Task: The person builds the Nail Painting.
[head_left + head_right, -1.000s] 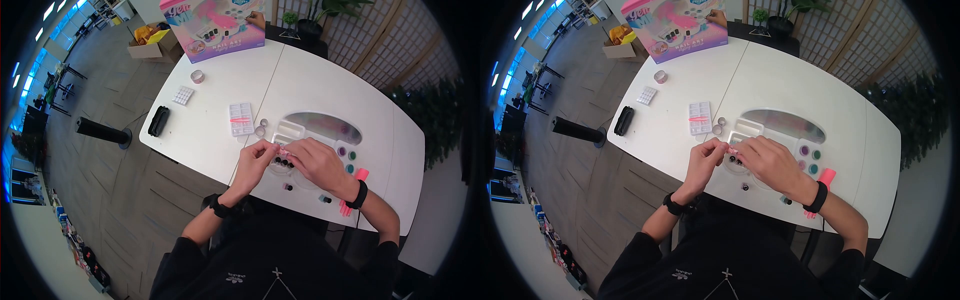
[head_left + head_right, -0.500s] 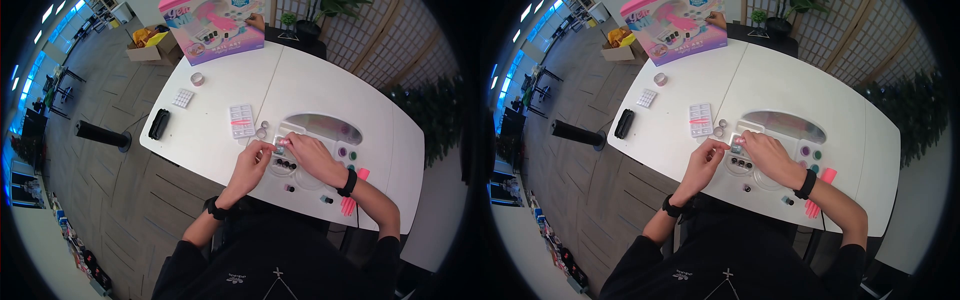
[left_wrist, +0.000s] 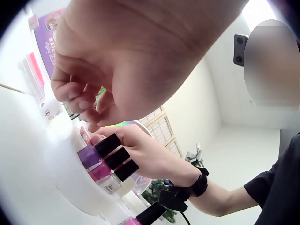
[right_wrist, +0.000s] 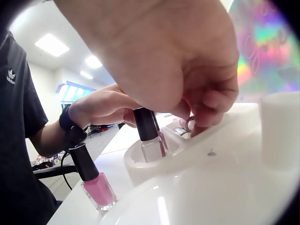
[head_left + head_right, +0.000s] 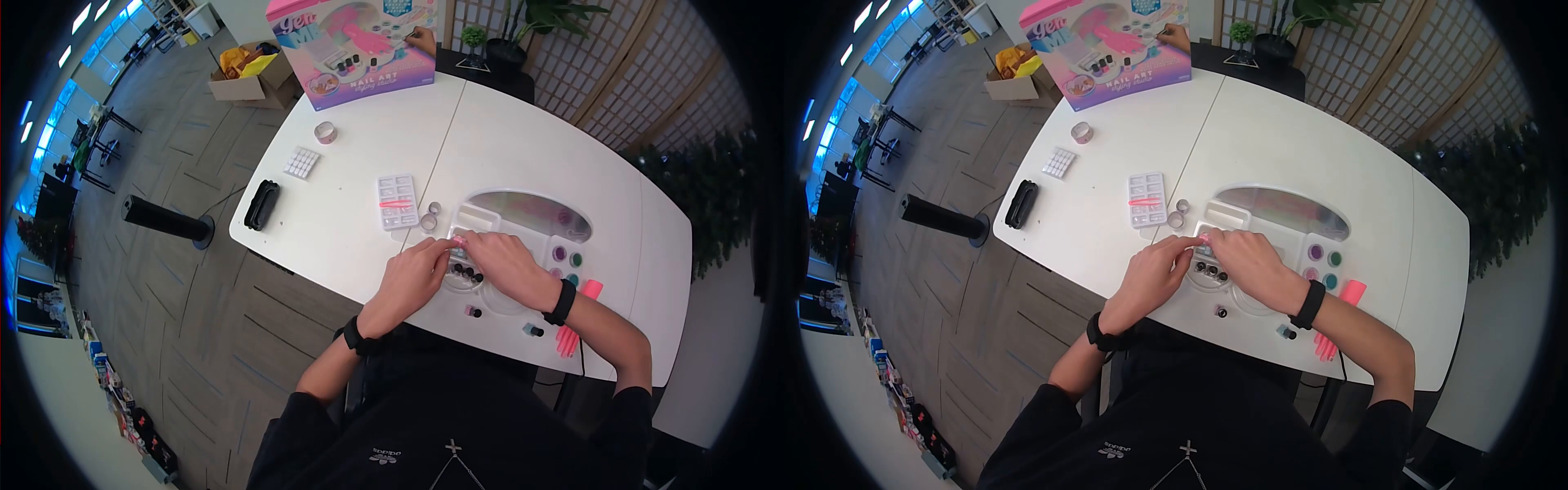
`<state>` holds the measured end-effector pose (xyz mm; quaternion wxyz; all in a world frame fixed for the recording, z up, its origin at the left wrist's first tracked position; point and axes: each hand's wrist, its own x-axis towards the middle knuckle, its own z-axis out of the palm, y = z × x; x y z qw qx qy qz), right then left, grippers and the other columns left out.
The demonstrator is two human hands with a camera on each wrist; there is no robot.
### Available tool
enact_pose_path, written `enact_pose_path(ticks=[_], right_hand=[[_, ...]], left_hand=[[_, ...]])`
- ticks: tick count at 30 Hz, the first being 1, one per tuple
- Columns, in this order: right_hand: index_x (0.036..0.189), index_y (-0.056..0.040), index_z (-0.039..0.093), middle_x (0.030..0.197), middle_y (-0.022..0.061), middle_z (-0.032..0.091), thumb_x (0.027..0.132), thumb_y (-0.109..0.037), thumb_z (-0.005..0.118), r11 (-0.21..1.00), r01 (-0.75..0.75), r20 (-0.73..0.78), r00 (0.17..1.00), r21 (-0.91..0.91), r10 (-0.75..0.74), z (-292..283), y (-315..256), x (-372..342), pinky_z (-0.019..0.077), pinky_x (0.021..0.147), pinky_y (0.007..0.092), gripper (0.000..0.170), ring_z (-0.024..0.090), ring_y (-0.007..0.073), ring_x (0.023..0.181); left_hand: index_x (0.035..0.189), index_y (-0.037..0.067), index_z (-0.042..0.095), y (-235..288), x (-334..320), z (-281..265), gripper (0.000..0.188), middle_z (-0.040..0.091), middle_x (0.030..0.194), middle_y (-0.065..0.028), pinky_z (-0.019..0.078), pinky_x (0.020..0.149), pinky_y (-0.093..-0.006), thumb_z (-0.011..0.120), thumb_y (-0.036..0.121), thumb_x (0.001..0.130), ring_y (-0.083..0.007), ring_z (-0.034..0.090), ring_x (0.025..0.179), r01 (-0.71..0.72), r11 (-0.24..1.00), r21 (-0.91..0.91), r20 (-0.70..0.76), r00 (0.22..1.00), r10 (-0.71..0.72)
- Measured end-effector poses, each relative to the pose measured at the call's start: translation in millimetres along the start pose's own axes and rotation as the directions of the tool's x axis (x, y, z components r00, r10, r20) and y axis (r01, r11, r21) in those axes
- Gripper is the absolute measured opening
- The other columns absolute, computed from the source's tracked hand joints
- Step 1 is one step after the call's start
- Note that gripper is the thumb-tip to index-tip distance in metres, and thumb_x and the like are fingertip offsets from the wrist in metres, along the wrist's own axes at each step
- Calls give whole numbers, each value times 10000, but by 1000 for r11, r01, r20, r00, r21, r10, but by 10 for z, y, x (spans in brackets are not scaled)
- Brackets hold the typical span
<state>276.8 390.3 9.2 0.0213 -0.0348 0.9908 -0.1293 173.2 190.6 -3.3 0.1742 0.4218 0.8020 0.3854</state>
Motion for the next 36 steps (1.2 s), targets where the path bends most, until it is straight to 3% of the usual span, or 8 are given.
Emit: enact_pose_path(ticks=[6, 13, 16, 19, 28, 31, 36], right_hand=[[1123, 13, 665, 881, 161, 750, 996, -80, 648, 995, 34, -20, 999, -96, -36, 42, 34, 27, 646, 690, 457, 159, 792, 356, 829], [1130, -13, 679, 885, 129, 758, 1039, -173, 646, 984, 23, -11, 1000, -177, -25, 27, 40, 68, 651, 663, 419, 187, 803, 304, 823], [1139, -63, 662, 855, 138, 734, 1153, -304, 558, 989, 11, -41, 999, -148, -17, 126, 107, 69, 614, 665, 470, 262, 764, 347, 796], [1139, -40, 628, 875, 124, 754, 1051, -199, 647, 973, 63, -34, 997, -220, -73, 74, 114, 73, 644, 647, 409, 183, 801, 298, 806], [1165, -43, 600, 913, 123, 746, 1026, -148, 649, 961, 97, -16, 994, -259, -104, 40, 137, 76, 641, 638, 400, 181, 801, 291, 798], [1206, -52, 608, 933, 132, 719, 1061, -179, 616, 976, 73, -10, 997, -206, -77, 67, 136, 60, 626, 670, 454, 193, 776, 336, 822], [1198, -14, 620, 943, 124, 743, 1012, -124, 652, 969, 102, -16, 994, -226, -108, 57, 119, 46, 646, 695, 414, 218, 796, 296, 868]], left_hand=[[1350, 110, 774, -6, 77, 24, 334, 788, 1019, -149, 593, 782, -493, 599, 133, 1066, -386, 752, 913, -29, 993, 112, 36, 999, 25], [1350, 97, 776, -16, 103, 64, 333, 803, 1021, -145, 596, 762, -504, 605, 143, 1069, -396, 756, 899, -30, 989, 146, 37, 999, 25], [1335, 86, 781, -8, 109, 78, 321, 808, 1038, -151, 599, 765, -506, 605, 150, 1074, -402, 760, 900, -27, 990, 142, 25, 999, 24], [1312, 76, 786, -3, 114, 79, 306, 810, 1050, -154, 603, 773, -508, 609, 157, 1077, -408, 763, 906, -23, 991, 134, 22, 1000, 20], [1267, 86, 782, -51, 118, 92, 264, 812, 1047, -149, 599, 763, -511, 611, 161, 1081, -406, 763, 888, -34, 992, 120, 14, 999, 33], [1279, 92, 758, -12, 132, 48, 257, 805, 1029, -153, 593, 742, -518, 609, 154, 1078, -406, 759, 870, -41, 993, 111, -2, 999, 41], [1274, 74, 728, -52, 150, 53, 246, 789, 993, -167, 585, 715, -533, 613, 128, 1064, -413, 753, 851, -87, 988, 126, -7, 996, 88]])
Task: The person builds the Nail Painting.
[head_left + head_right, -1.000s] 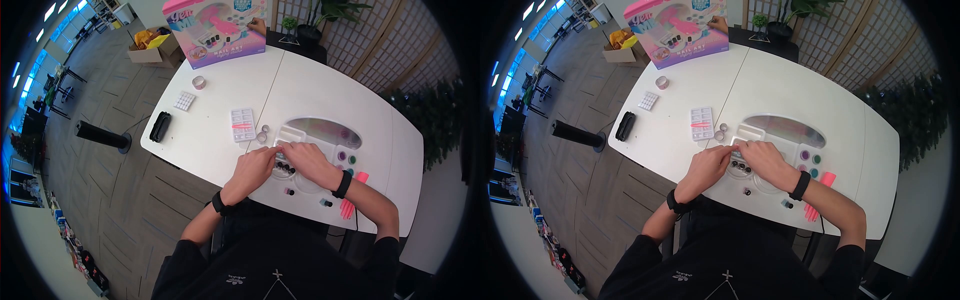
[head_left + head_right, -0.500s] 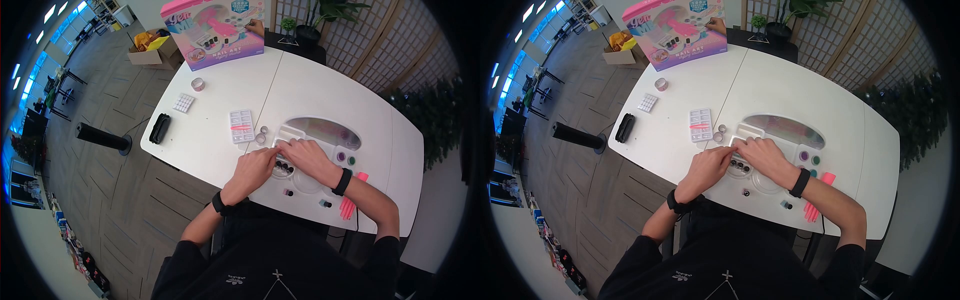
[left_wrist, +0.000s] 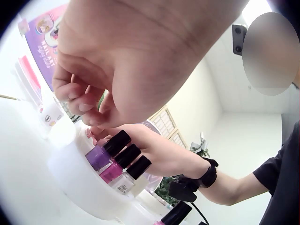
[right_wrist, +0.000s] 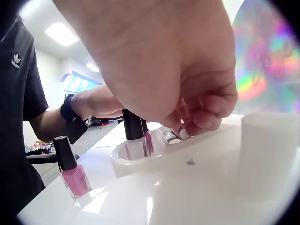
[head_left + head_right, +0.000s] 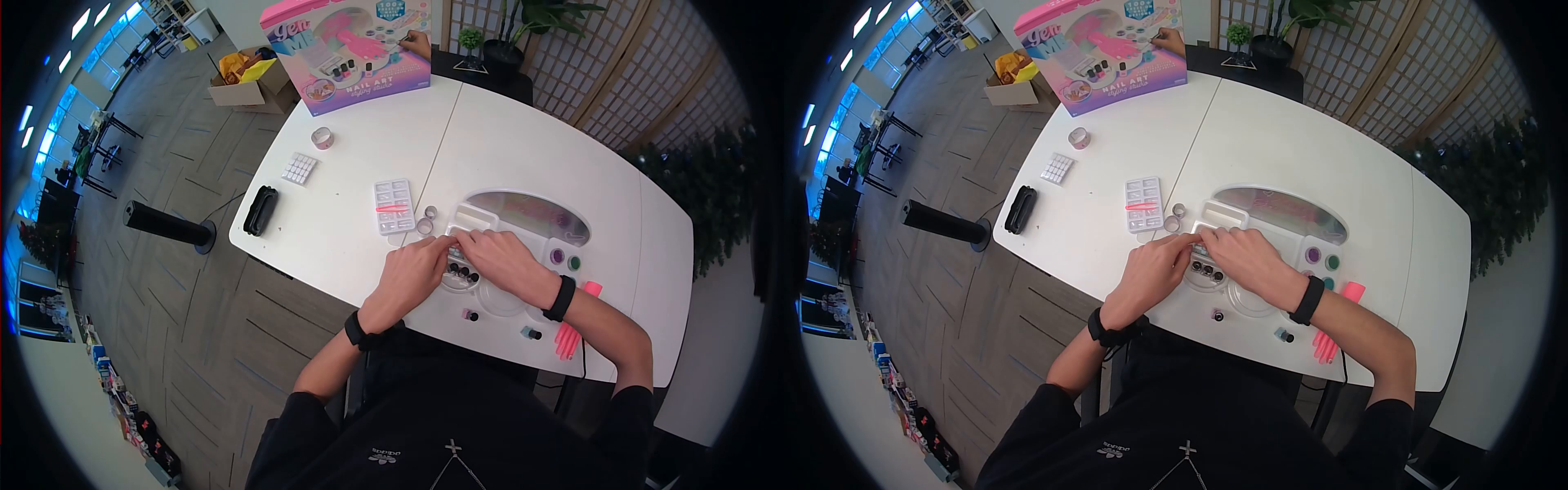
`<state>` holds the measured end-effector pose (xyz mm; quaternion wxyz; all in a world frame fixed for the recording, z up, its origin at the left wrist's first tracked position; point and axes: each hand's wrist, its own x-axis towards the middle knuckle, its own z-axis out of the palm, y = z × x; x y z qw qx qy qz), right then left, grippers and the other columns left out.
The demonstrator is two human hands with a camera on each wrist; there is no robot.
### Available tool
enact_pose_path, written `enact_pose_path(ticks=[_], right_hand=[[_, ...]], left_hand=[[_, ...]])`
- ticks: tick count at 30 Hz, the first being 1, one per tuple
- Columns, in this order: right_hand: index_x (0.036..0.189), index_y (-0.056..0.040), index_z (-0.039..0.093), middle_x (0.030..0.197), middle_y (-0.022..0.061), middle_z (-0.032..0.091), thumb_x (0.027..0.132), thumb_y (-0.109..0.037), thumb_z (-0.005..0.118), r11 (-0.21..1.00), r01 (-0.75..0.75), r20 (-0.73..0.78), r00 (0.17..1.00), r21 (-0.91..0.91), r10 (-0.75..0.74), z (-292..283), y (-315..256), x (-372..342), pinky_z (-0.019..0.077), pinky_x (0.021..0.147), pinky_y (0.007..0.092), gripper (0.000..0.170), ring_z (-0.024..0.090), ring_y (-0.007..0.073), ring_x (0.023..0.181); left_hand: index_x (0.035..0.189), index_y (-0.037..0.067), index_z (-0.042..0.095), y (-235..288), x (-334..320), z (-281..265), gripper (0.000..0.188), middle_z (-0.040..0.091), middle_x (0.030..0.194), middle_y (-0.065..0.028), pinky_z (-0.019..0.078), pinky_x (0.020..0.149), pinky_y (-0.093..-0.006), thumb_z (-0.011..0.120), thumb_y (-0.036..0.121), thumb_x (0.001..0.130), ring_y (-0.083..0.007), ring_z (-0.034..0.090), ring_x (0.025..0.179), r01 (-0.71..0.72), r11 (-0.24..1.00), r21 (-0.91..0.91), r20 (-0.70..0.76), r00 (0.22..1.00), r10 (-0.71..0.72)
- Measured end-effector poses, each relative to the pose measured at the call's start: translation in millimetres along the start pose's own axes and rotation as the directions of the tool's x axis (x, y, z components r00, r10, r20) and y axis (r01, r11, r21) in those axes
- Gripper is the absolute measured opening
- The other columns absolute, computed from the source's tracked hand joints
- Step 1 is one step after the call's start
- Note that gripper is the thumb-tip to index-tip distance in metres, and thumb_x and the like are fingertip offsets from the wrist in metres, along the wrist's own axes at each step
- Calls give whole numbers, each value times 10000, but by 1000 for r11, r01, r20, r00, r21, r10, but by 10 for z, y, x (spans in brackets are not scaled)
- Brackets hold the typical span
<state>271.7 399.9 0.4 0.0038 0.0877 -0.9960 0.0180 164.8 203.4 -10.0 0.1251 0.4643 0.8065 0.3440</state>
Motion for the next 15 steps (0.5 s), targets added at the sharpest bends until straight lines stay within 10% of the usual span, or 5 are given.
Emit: enact_pose_path(ticks=[15], right_hand=[[1136, 29, 667, 933, 149, 756, 1039, -106, 633, 991, -33, -20, 999, 127, 36, -142, 16, 14, 647, 690, 437, 169, 799, 334, 868]], left_hand=[[1320, 86, 739, -8, 93, 41, 283, 772, 914, -165, 577, 701, -507, 630, 153, 1068, -392, 754, 828, -19, 995, 101, -11, 1000, 20]])
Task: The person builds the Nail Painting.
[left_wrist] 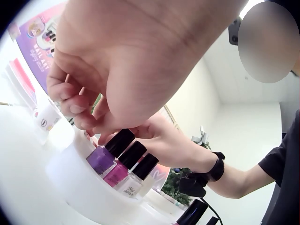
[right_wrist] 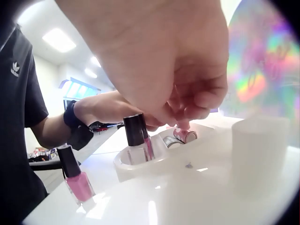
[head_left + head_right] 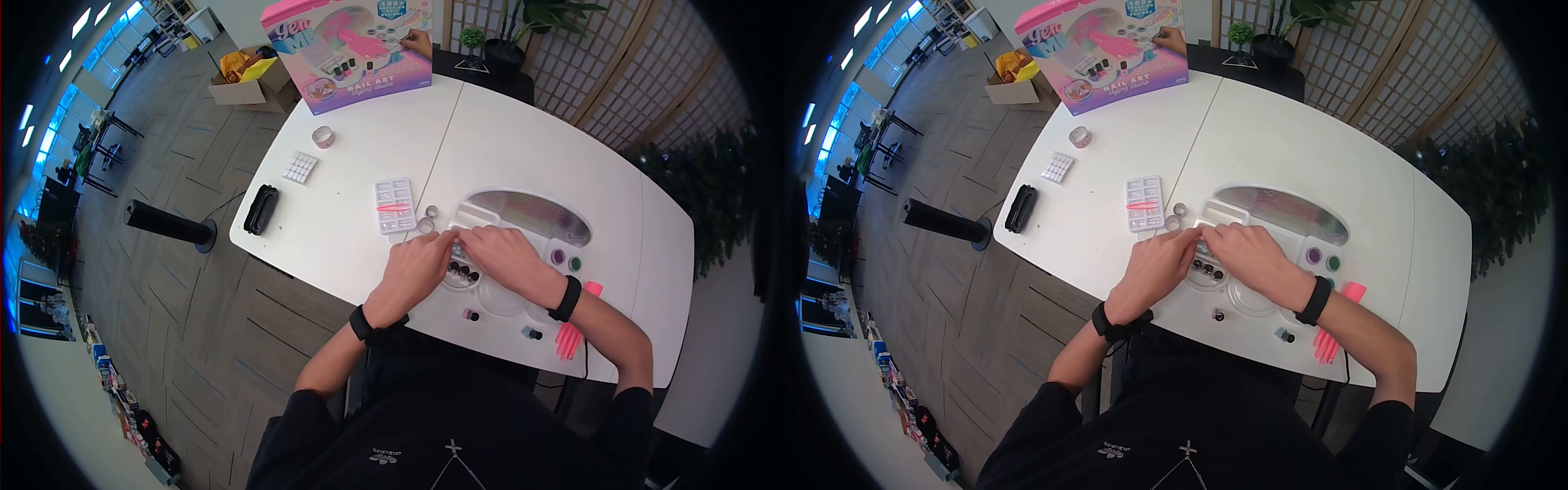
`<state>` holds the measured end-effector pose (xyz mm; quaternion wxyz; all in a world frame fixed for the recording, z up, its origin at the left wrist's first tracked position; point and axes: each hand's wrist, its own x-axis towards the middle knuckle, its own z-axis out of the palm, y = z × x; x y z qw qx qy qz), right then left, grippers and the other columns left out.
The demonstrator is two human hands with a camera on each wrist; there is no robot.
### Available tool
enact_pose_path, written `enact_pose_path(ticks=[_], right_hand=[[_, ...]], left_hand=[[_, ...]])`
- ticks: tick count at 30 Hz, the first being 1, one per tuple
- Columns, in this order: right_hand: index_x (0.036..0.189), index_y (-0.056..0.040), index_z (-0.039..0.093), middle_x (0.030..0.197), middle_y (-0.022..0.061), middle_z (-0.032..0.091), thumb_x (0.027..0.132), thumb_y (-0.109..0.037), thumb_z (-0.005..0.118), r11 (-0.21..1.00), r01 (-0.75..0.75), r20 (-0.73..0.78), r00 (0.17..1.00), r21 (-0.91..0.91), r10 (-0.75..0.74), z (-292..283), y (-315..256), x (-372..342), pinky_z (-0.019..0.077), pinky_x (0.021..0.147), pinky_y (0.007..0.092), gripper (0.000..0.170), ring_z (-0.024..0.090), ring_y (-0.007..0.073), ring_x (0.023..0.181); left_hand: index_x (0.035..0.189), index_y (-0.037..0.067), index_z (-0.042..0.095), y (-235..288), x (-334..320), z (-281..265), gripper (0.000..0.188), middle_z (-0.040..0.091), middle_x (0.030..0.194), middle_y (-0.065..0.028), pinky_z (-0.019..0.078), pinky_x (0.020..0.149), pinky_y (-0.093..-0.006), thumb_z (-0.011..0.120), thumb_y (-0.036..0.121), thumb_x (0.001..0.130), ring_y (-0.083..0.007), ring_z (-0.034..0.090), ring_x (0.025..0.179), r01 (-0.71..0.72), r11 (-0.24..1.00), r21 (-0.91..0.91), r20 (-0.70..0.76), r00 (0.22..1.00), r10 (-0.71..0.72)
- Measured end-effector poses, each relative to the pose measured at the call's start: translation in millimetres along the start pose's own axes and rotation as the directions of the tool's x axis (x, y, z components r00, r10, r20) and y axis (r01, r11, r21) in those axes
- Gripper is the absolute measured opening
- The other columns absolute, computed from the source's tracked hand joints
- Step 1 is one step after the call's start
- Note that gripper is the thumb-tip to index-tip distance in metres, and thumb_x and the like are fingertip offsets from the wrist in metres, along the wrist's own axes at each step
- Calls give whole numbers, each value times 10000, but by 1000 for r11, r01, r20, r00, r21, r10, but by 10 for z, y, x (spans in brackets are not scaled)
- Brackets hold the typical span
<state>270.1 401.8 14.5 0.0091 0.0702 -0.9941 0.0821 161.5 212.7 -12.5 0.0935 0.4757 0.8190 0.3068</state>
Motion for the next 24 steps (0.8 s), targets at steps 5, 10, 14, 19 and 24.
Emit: enact_pose_path(ticks=[5, 10, 14, 19, 24], right_hand=[[1096, 53, 692, 959, 167, 750, 1070, -112, 601, 997, 11, 39, 999, 79, -14, -21, -9, -38, 634, 685, 469, 190, 780, 360, 855], [1086, 56, 699, 971, 172, 746, 1077, -110, 593, 993, -13, 33, 999, 117, 9, -39, -16, -38, 631, 722, 482, 198, 766, 371, 864], [1158, 46, 695, 999, 161, 738, 1074, -114, 610, 991, 21, -25, 1000, 135, -17, 7, 10, -64, 627, 766, 482, 200, 755, 362, 923], [1263, 16, 681, 1036, 140, 721, 1043, -119, 641, 992, 16, -62, 998, 123, -9, -61, -19, -76, 631, 805, 464, 261, 744, 351, 974], [1268, 2, 687, 1067, 134, 716, 1034, -108, 626, 997, 6, -4, 1000, 76, -5, -44, 26, -93, 632, 835, 464, 266, 743, 341, 1009]], left_hand=[[1366, 102, 730, 6, 7, 3, 318, 761, 909, -174, 569, 684, -501, 631, 136, 1066, -386, 752, 816, -10, 999, 42, 13, 1000, 9], [1365, 106, 731, 5, -14, -17, 319, 752, 919, -162, 564, 675, -497, 638, 132, 1061, -377, 747, 810, -16, 999, 30, 4, 1000, 16], [1309, 97, 750, -47, -35, 9, 279, 739, 903, -143, 567, 672, -495, 644, 133, 1054, -371, 744, 810, -59, 998, 32, -8, 998, 59], [1261, 90, 763, -60, -37, 6, 245, 740, 900, -130, 576, 676, -491, 646, 137, 1052, -365, 747, 805, -40, 997, 68, 33, 999, 38], [1277, 95, 765, -54, -37, 12, 258, 754, 909, -129, 579, 676, -489, 645, 137, 1053, -366, 749, 805, -27, 998, 64, 37, 999, 25]])
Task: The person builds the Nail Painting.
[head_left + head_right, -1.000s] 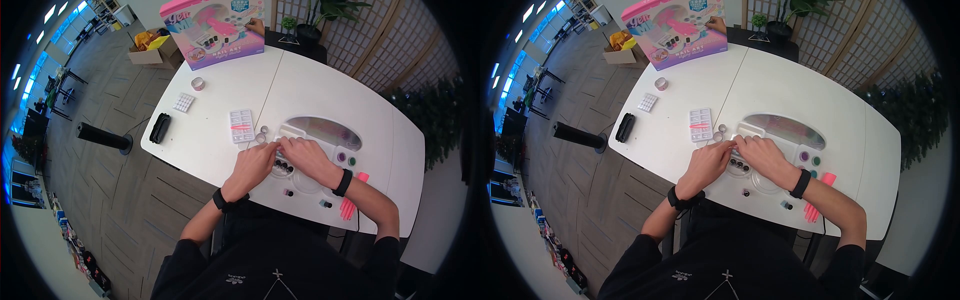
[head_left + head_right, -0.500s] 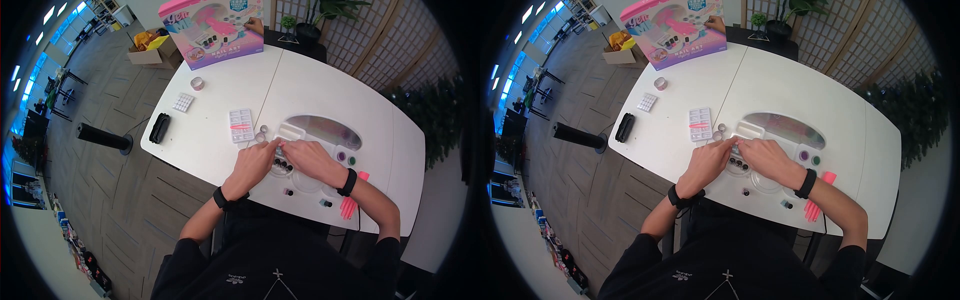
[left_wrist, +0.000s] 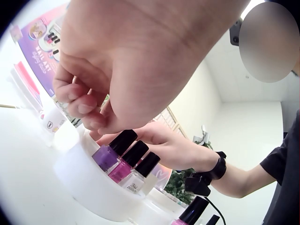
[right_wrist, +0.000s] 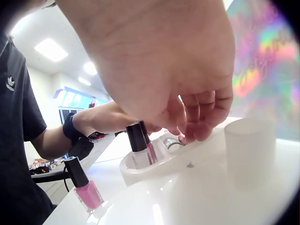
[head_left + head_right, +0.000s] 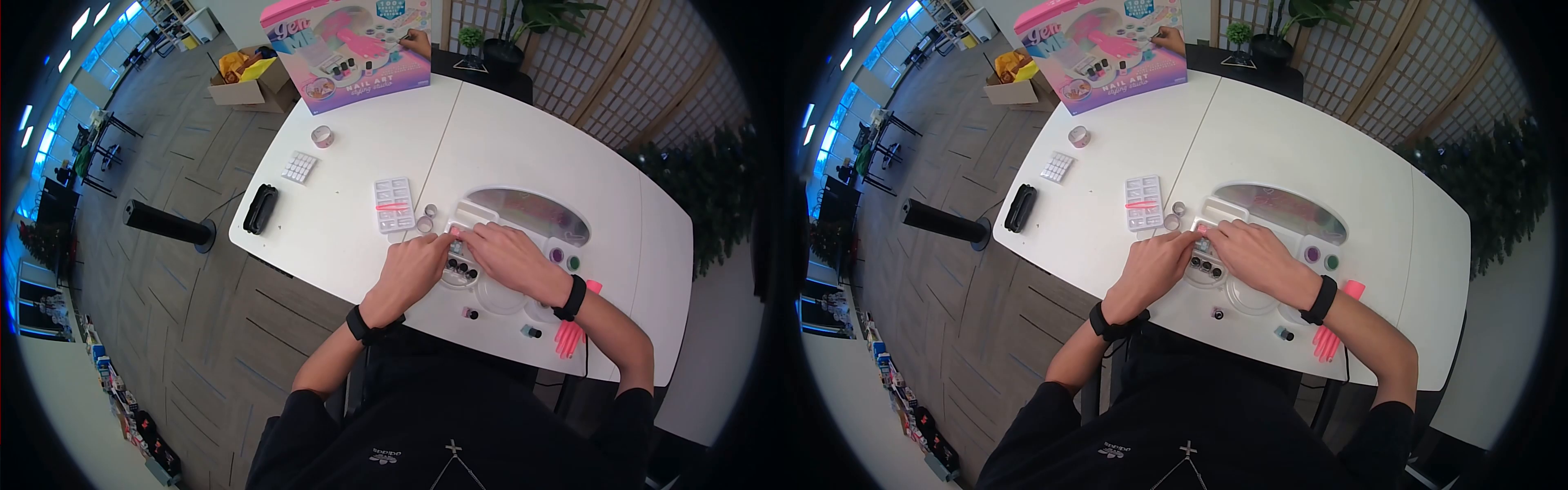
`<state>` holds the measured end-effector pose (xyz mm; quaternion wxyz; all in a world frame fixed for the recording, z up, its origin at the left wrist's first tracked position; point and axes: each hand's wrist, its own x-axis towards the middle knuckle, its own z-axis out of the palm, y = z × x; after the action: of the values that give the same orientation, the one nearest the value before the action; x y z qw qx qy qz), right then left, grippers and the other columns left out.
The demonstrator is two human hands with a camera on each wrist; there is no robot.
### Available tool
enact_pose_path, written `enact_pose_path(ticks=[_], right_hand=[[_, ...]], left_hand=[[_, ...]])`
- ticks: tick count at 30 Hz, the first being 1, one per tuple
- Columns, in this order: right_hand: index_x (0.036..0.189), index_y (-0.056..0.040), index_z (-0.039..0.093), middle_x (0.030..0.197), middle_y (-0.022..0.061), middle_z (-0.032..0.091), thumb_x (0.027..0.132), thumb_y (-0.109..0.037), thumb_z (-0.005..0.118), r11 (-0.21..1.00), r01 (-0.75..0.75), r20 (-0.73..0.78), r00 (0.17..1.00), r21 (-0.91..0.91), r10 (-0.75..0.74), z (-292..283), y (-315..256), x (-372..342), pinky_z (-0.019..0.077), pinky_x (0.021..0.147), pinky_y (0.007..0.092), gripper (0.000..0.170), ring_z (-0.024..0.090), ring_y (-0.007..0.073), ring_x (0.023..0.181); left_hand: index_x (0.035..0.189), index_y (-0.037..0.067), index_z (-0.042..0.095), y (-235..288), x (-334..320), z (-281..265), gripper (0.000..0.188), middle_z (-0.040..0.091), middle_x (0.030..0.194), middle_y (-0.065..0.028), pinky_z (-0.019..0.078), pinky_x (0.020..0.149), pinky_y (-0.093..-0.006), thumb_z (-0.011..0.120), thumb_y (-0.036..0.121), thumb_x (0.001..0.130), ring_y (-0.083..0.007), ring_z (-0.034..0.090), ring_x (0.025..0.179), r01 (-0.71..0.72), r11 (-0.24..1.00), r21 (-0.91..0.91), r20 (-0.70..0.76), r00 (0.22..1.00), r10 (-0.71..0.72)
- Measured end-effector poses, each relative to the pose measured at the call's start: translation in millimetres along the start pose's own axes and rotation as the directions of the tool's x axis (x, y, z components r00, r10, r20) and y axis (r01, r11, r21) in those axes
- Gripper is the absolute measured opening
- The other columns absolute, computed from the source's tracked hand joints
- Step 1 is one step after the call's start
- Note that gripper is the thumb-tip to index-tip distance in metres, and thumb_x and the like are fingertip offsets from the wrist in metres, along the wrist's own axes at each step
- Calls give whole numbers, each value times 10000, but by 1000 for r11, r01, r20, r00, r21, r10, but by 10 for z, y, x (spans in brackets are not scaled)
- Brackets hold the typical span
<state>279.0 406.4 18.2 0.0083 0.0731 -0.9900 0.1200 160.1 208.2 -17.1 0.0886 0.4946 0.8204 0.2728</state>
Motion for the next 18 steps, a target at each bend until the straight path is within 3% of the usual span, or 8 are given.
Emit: enact_pose_path(ticks=[9, 15, 18], right_hand=[[1311, 9, 666, 1083, 155, 705, 1000, -57, 618, 999, 21, 40, 999, -34, -20, 41, 12, -13, 627, 869, 461, 321, 726, 345, 1040], [1355, 10, 650, 1122, 145, 681, 970, -32, 635, 1000, 22, 28, 999, -11, -22, -3, -45, -31, 622, 876, 459, 388, 716, 333, 1062], [1391, 8, 643, 1183, 135, 678, 964, -30, 636, 999, 40, 40, 998, -25, -39, 1, -38, -16, 611, 913, 449, 428, 699, 319, 1115]], left_hand=[[1338, 110, 747, -37, -1, 13, 298, 767, 936, -133, 585, 684, -486, 641, 134, 1060, -373, 754, 819, -21, 999, 29, 23, 1000, 21], [1285, 112, 742, -120, -1, -123, 236, 768, 950, -132, 591, 706, -487, 636, 152, 1078, -383, 755, 823, 31, 996, -80, -172, 984, -44], [1261, 115, 729, -250, -35, -170, 205, 724, 1006, -109, 588, 708, -485, 668, 154, 1069, -364, 748, 840, 102, 994, 26, -185, 978, -96]])
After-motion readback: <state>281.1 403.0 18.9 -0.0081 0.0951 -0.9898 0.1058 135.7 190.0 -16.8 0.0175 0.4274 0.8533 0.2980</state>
